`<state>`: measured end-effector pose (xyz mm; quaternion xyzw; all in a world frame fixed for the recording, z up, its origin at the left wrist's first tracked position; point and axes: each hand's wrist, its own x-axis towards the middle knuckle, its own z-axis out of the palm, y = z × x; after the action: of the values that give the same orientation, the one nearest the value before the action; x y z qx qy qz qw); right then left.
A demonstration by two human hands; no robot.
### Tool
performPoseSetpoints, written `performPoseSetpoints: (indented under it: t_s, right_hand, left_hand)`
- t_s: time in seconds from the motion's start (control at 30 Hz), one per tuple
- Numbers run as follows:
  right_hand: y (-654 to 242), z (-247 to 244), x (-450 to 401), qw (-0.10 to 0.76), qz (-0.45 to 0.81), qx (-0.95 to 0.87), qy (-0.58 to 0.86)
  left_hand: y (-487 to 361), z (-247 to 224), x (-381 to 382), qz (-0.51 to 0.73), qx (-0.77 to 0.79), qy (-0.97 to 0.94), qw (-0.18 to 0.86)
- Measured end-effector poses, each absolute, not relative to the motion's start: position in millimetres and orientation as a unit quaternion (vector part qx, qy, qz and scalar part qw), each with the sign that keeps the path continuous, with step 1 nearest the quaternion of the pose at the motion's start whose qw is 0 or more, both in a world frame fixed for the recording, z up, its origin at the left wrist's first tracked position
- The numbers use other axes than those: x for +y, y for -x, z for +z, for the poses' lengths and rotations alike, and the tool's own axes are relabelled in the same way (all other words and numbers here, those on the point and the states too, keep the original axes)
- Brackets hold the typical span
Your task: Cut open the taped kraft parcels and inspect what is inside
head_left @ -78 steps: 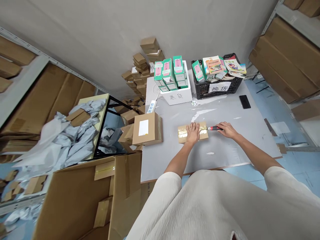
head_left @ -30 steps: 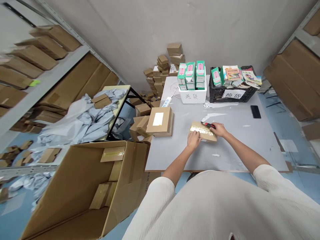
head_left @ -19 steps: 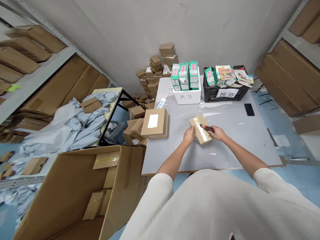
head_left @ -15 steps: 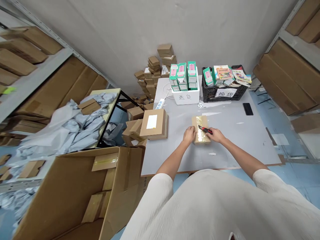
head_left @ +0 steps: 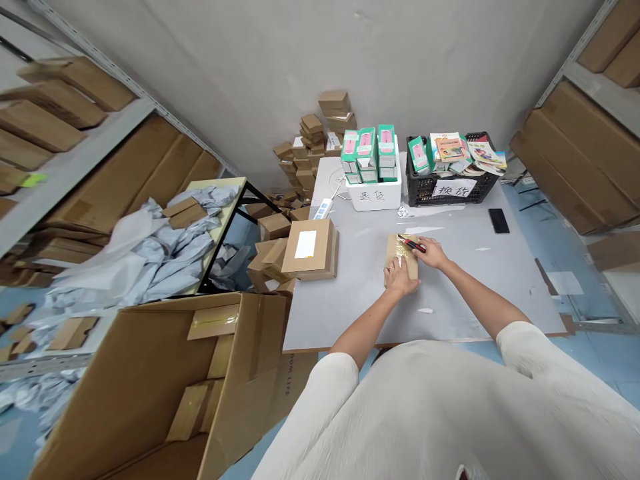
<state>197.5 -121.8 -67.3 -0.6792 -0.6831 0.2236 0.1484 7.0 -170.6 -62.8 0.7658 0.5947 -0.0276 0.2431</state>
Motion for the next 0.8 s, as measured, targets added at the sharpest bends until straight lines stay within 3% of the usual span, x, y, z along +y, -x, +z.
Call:
performPoseSetpoints:
  t_s: [0.23, 0.47, 0.8]
  right_hand:
    - [-198, -64, -124, 0.118, 0.257, -0.665, 0.691]
    - [-195, -69, -154, 0.19, 0.338, -0.599, 0.701]
    - [-200, -72, -181, 0.248, 0.442, -0.549, 0.665]
  left_hand:
    - [31, -70, -148, -0.078, 0.515, -0.821, 0.234]
    - [70, -65, -119, -0.082, 0.468, -0.853, 0.216]
    - [43, -65, -134, -0.025, 0.448, -0.87, 0.207]
